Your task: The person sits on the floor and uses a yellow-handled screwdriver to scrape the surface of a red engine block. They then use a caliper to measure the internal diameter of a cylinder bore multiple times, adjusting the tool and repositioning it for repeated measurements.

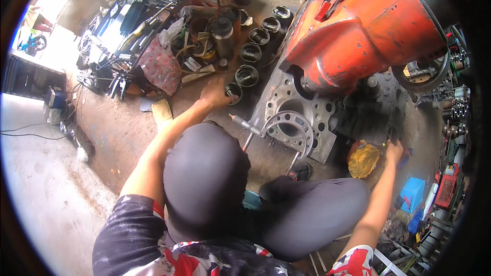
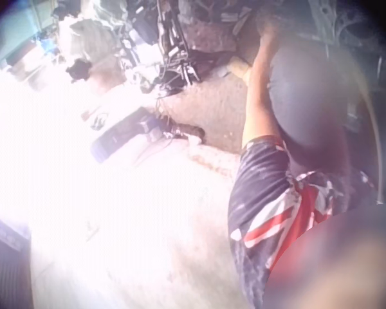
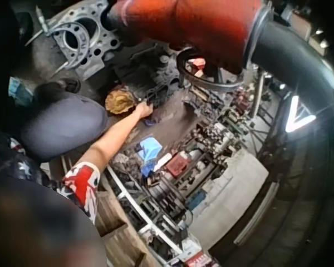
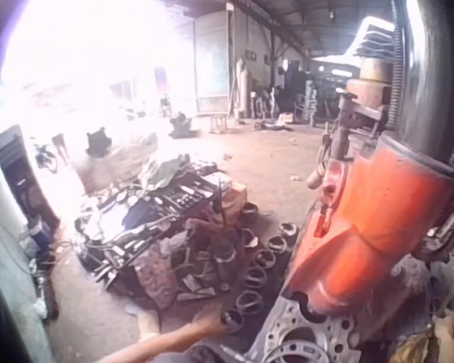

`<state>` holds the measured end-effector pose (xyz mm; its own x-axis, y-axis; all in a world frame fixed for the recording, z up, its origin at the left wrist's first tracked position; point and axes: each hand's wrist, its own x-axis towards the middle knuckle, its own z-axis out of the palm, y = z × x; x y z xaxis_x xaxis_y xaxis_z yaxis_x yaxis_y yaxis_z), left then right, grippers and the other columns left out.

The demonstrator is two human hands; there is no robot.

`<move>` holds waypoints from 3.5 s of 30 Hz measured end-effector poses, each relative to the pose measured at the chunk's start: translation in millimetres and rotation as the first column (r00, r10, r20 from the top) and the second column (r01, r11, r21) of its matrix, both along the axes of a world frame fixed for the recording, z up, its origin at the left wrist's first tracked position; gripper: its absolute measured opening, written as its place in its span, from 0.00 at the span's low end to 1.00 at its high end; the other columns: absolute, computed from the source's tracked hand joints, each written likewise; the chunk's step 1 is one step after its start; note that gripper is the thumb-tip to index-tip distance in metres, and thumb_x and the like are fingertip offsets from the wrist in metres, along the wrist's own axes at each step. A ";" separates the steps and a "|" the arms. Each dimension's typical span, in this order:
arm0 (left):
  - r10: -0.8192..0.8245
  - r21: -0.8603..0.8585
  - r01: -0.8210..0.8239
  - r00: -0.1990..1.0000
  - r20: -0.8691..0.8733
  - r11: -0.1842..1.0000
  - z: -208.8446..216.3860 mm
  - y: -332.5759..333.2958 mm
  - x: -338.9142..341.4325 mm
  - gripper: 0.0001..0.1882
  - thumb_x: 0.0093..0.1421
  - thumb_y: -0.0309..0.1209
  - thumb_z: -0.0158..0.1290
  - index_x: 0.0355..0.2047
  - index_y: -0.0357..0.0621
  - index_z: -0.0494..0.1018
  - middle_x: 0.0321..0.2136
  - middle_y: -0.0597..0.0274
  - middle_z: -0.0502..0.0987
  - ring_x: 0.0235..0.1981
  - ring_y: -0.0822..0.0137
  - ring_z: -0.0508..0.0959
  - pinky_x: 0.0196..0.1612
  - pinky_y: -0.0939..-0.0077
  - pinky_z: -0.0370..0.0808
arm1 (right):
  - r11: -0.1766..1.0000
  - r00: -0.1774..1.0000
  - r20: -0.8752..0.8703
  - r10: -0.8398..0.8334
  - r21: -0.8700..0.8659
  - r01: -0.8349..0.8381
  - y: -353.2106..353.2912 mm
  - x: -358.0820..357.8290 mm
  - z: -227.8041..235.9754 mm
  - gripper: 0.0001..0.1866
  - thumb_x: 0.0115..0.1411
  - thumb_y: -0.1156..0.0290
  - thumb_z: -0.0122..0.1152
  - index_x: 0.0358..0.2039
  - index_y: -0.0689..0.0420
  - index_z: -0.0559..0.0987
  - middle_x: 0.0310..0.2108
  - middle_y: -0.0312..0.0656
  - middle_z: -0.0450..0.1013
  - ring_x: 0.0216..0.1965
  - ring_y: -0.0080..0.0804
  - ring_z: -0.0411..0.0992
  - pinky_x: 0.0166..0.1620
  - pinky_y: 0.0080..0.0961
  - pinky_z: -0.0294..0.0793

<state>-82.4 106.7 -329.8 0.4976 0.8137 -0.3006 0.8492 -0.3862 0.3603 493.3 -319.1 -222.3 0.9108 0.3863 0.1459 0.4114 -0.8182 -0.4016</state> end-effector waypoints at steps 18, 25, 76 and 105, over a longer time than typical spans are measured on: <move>-0.013 0.013 0.013 1.000 -0.023 1.000 -23.5 -21.9 10.9 0.62 0.43 0.53 0.72 0.70 0.38 0.52 0.59 0.40 0.67 0.62 0.42 0.67 0.63 0.51 0.67 | 0.235 0.279 -0.122 0.953 -0.287 -0.929 200.3 -342.4 138.3 0.25 0.55 0.72 0.64 0.54 0.66 0.74 0.46 0.49 0.71 0.49 0.47 0.71 0.51 0.43 0.72; 0.032 -0.002 -0.032 0.997 0.068 0.999 -28.9 17.2 74.9 0.64 0.44 0.52 0.72 0.72 0.39 0.46 0.65 0.39 0.59 0.66 0.40 0.61 0.67 0.50 0.62 | 0.216 0.281 -0.066 0.958 -0.482 -0.849 212.5 -365.5 117.0 0.20 0.50 0.79 0.60 0.46 0.62 0.75 0.39 0.45 0.69 0.42 0.43 0.72 0.44 0.39 0.74; -0.985 0.146 0.975 0.166 0.045 0.170 290.1 -135.0 174.4 0.67 0.34 0.39 0.74 0.73 0.49 0.47 0.63 0.43 0.65 0.66 0.46 0.62 0.69 0.54 0.62 | 0.273 0.679 -0.662 0.319 0.750 0.603 49.4 -393.2 99.6 0.13 0.71 0.62 0.56 0.34 0.57 0.77 0.19 0.33 0.68 0.20 0.19 0.67 0.24 0.19 0.67; -0.902 0.249 0.873 0.431 0.007 0.419 279.6 -158.1 159.0 0.48 0.41 0.49 0.73 0.58 0.32 0.71 0.56 0.49 0.72 0.59 0.50 0.71 0.63 0.59 0.70 | 0.063 0.784 -0.538 0.308 0.834 0.548 120.3 -395.2 50.4 0.16 0.74 0.62 0.49 0.35 0.62 0.72 0.26 0.33 0.66 0.22 0.16 0.63 0.26 0.18 0.64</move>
<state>76.6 -51.4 -50.2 0.9933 -0.0777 -0.0852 -0.0533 -0.9645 0.2585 98.1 -198.7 -171.9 0.9685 0.1667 -0.1853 -0.2423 0.4561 -0.8563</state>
